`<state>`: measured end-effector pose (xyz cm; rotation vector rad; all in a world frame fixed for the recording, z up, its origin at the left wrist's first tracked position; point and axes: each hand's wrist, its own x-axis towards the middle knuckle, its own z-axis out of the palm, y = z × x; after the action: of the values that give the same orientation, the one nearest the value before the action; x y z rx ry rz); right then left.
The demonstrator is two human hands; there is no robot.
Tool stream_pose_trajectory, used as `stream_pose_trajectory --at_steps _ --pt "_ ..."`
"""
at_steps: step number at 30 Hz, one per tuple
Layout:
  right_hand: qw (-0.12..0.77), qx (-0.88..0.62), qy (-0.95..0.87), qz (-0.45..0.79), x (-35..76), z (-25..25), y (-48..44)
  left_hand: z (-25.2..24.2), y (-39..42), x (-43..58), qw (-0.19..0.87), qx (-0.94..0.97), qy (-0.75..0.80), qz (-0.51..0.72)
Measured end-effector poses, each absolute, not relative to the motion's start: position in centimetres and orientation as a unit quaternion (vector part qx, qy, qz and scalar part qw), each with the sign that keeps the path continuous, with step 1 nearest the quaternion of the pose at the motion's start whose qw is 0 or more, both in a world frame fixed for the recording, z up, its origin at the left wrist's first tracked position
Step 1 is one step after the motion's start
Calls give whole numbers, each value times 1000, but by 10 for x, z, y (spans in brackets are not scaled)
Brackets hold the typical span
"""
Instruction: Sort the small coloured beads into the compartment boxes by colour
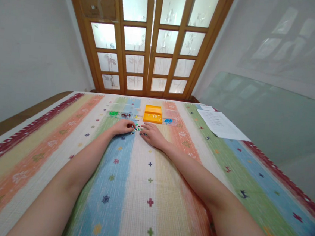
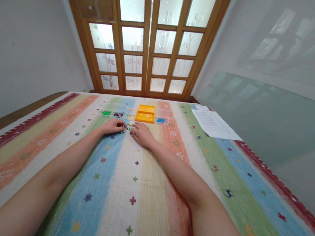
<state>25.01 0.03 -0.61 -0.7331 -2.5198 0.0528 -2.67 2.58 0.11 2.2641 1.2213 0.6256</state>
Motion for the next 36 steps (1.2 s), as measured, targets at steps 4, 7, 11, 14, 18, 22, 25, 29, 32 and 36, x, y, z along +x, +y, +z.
stream_pose_trajectory --at_steps 4,7,11,14,18,22,25,29,32,36 --pt "262 -275 -924 39 252 -8 3 7 23 -24 265 828 440 222" --pt "258 -272 -926 44 251 -6 2 9 21 -20 260 832 440 218" --pt "269 -275 -922 50 255 -3 4 9 19 -14 250 841 433 207" --pt "266 -275 -922 55 257 -4 5 8 20 -13 240 848 427 203" --pt "250 -259 -931 61 256 -5 3 7 23 -14 239 851 423 199" --pt "243 -246 -936 56 254 -6 1 8 24 -15 246 849 419 210" --pt "243 -256 -934 59 253 -6 2 9 24 -15 251 845 425 206" --pt "253 -254 -931 65 252 -5 3 9 22 -13 243 851 426 190" --pt "263 -245 -931 68 252 -5 4 10 21 -11 233 854 428 184" --pt "291 -255 -919 80 255 -4 9 14 20 -10 226 851 432 196"
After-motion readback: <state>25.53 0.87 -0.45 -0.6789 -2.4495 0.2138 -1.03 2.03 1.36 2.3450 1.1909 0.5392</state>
